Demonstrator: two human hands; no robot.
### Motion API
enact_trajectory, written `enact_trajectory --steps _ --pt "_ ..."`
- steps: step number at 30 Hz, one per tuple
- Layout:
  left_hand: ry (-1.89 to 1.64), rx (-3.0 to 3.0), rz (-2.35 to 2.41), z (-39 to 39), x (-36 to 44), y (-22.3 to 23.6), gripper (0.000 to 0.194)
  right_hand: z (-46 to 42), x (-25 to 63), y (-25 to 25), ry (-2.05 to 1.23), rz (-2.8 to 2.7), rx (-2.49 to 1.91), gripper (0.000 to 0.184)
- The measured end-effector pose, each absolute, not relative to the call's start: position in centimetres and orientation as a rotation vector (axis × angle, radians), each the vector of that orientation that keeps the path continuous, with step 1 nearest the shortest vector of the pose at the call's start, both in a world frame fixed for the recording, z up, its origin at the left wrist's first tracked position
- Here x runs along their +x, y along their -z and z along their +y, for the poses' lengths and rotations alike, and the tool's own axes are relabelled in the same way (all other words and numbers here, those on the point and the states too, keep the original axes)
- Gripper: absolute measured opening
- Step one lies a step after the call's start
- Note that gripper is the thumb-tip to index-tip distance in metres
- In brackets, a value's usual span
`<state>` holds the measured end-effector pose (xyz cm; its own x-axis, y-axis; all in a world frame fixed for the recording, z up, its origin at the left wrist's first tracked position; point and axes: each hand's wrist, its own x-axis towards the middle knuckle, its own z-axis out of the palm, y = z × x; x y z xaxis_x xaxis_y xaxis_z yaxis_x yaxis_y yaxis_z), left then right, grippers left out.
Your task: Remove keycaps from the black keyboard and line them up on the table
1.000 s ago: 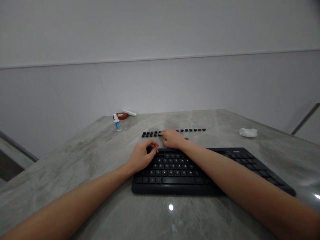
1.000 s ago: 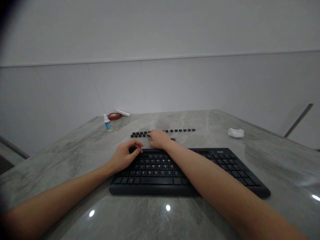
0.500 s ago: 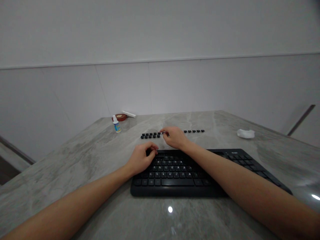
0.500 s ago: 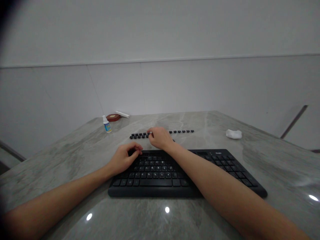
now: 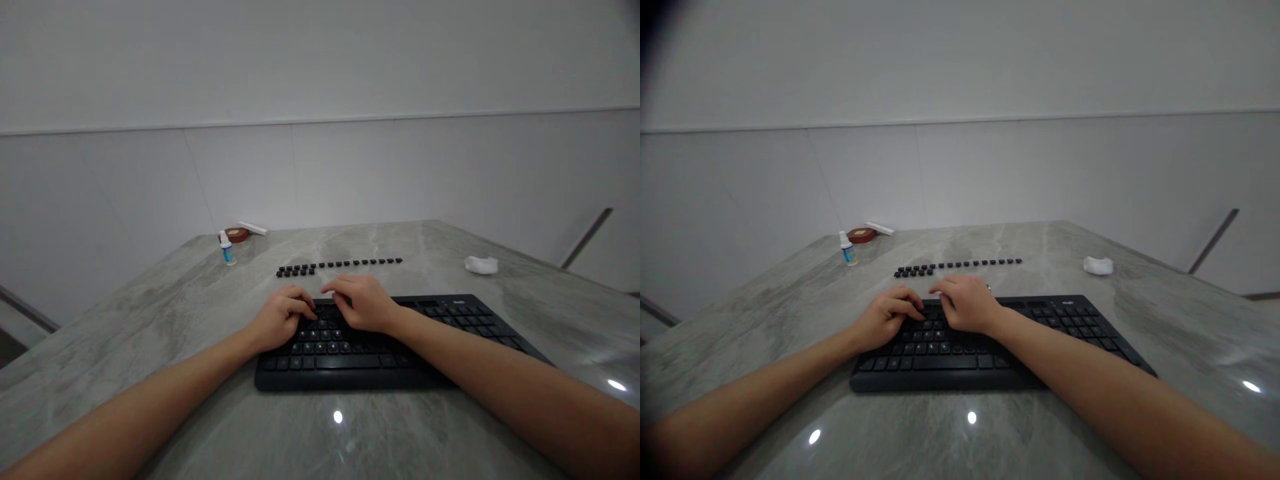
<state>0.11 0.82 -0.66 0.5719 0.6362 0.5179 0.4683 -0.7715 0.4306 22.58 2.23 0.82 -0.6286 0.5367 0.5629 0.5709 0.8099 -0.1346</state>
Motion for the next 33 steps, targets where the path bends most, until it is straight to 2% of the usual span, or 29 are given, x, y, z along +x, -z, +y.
enact_trajectory --steps 5,15,21,33 --pt "-1.008 2.549 0.880 0.60 0.06 0.48 0.036 1.52 22.22 -0.93 0.027 -2.508 -0.538 0.025" --pt "-1.055 2.465 0.970 0.54 0.23 0.53 0.028 2.02 22.45 -0.62 0.207 -2.446 -0.713 0.019" --pt "-1.036 2.514 0.976 0.51 0.26 0.45 0.029 1.91 22.46 -0.68 0.069 -2.567 -0.613 0.019" --pt "-0.981 2.555 1.000 0.58 0.14 0.61 0.030 1.60 22.54 -1.26 0.043 -2.626 -0.697 0.025"
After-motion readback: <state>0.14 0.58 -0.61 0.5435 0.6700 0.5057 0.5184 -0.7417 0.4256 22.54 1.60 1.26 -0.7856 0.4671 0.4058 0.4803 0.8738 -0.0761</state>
